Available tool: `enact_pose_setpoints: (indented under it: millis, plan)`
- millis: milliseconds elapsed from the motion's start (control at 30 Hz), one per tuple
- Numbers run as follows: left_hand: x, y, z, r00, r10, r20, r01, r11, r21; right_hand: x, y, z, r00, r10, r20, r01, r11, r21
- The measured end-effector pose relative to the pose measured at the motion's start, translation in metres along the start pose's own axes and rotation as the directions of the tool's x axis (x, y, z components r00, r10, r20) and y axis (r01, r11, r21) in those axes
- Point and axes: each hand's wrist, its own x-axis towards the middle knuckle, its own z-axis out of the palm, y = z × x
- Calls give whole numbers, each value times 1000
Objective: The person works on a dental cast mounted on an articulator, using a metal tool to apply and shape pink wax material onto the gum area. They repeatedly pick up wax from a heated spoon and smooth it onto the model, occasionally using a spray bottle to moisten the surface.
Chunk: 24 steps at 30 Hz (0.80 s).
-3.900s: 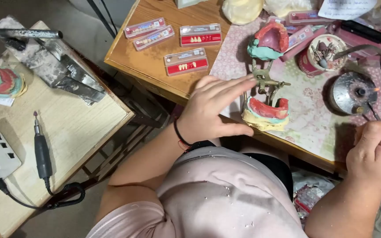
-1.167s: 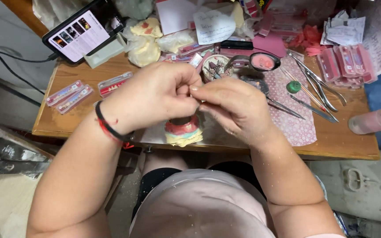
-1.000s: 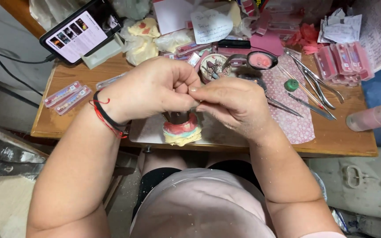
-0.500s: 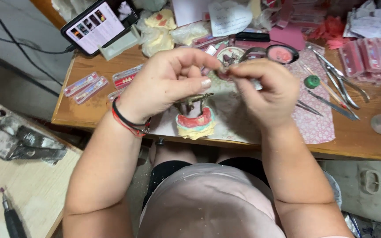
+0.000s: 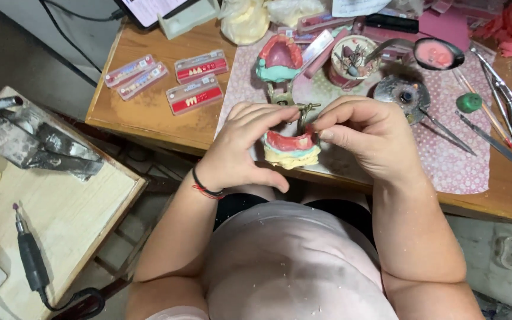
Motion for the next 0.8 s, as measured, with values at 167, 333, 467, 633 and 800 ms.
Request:
enact_pose_setpoints:
  millis: [167, 333, 467, 633, 800]
  plan:
    - [1, 0, 9, 999, -33, 7, 32, 996, 82, -1, 1, 4, 998, -29, 53, 32, 998, -52]
    - [0, -4, 13, 1000, -13, -1, 13, 992, 123, -2, 2, 6, 999, -34, 40, 36, 997, -71]
    - [0, -5, 14, 1000, 4, -3, -3, 987, 160, -2, 0, 7, 998, -52, 31, 56, 992, -117]
    - [0, -5, 15, 1000, 8, -4, -7, 983, 181, -3, -2, 9, 999, -46, 9, 47, 986, -160]
    - [-1, -5, 16, 1000, 13, -7, -11, 982, 187, -2, -6, 10, 996, -86, 26, 89, 971, -221]
